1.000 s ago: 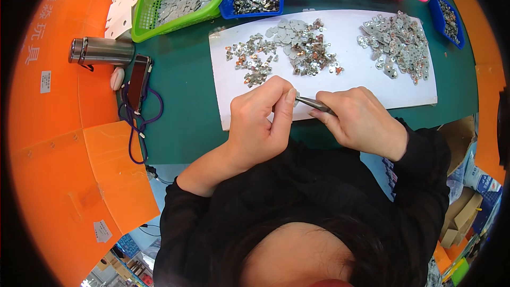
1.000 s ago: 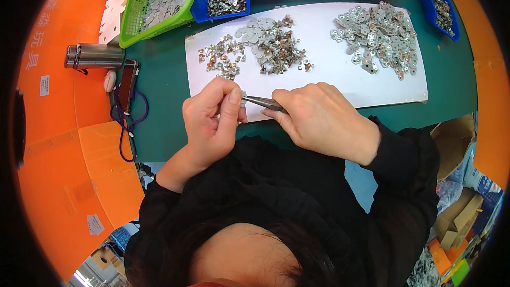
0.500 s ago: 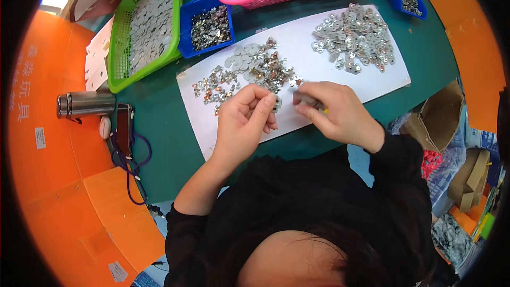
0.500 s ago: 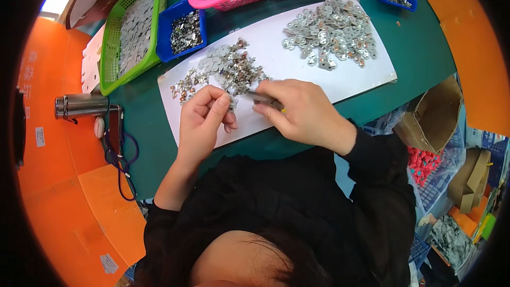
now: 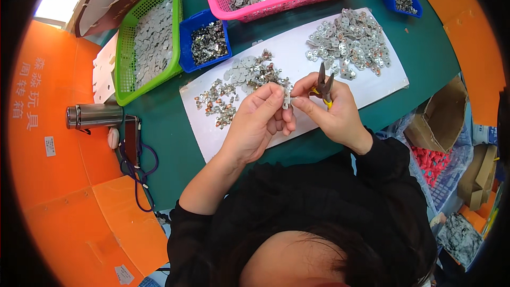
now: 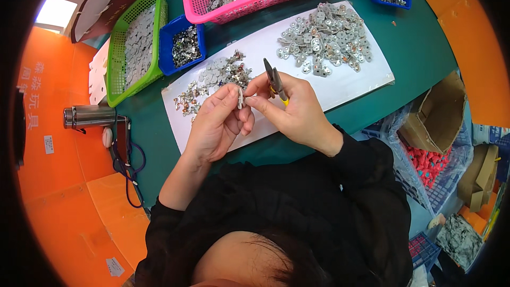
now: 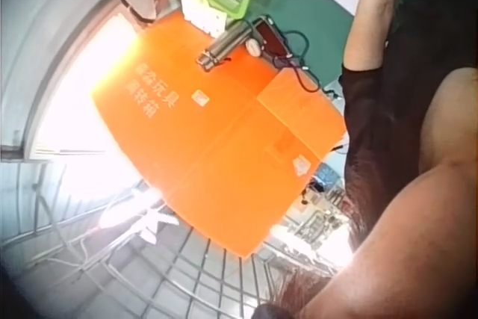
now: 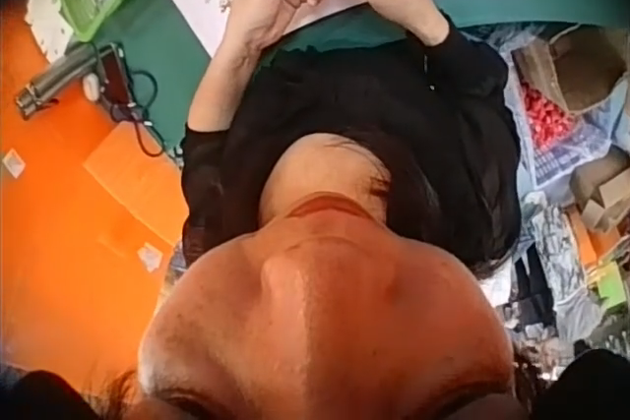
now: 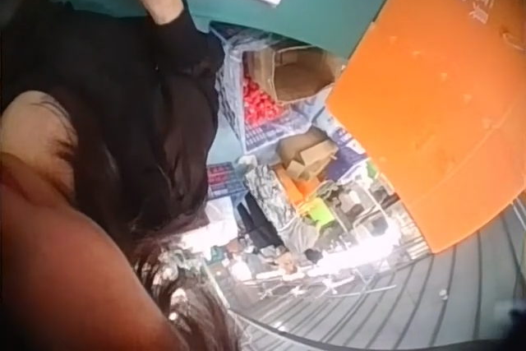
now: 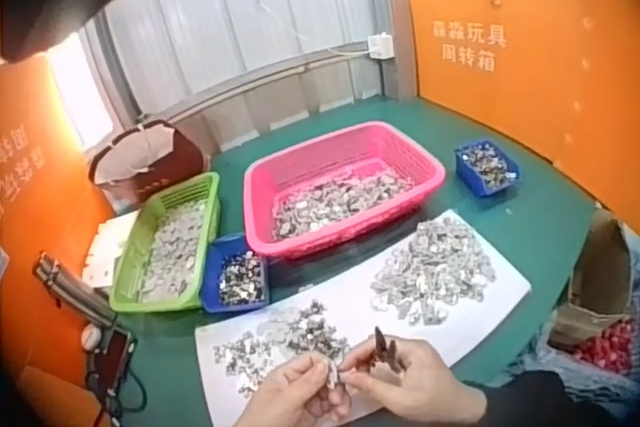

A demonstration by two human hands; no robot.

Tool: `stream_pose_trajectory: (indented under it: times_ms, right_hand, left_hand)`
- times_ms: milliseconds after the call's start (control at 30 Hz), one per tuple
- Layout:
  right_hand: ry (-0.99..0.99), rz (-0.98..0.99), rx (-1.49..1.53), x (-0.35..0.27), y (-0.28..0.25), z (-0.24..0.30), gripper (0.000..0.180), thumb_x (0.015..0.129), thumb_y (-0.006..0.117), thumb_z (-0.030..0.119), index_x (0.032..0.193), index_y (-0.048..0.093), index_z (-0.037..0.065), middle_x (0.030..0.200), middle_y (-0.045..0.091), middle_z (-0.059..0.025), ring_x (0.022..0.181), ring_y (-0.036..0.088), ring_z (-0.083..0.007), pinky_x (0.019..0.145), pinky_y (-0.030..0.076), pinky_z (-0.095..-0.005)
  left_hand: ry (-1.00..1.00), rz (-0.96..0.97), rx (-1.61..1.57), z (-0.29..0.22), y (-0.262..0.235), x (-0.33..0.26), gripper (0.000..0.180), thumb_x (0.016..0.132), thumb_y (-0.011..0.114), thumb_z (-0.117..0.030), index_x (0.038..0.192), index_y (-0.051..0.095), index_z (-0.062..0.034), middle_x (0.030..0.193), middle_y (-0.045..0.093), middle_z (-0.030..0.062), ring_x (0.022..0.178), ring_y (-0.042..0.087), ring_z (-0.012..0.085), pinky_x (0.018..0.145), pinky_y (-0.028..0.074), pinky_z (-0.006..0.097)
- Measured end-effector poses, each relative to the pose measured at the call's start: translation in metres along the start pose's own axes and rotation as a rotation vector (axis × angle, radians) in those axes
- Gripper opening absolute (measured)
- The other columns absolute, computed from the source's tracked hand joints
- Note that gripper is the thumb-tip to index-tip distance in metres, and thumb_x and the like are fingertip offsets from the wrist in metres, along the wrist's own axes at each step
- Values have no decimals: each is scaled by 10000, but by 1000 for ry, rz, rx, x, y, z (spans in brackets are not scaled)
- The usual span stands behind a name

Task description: Assemble small toy components using pliers at a manufacturing workstation.

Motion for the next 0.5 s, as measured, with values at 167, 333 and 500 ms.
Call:
stream_pose_trajectory:
  times_ms: [167,333,500]
  right_hand:
    - [-36,-7,-32,1,0,3,101,878,663,23,970,637,-6,922,661,-60,897,617,-136,859,467,-301]
    - [-133,-70,-221,3,-11,14,104,863,661,11,965,640,5,882,649,-55,847,613,-142,770,466,-302]
    - [-453,-443,-1093,10,-57,29,229,736,693,0,953,653,62,806,577,-83,764,564,-282,666,458,-386]
  left_hand:
    - [-26,21,-11,-1,0,1,238,1050,491,-313,968,535,-95,785,620,38,690,632,145,630,502,261]
    - [-13,-64,63,0,-6,-2,249,1058,467,-300,1043,559,-69,781,615,47,698,629,145,633,499,258]
    - [27,-135,253,-3,-20,-20,260,1057,463,-270,1058,579,-37,767,601,47,710,606,133,641,480,251]
Point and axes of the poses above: each hand's wrist, its own x-axis towards the middle knuckle, its own y-axis out of the palm, z = x × y, the point moved 7 cm from there along x, towards the middle knuckle
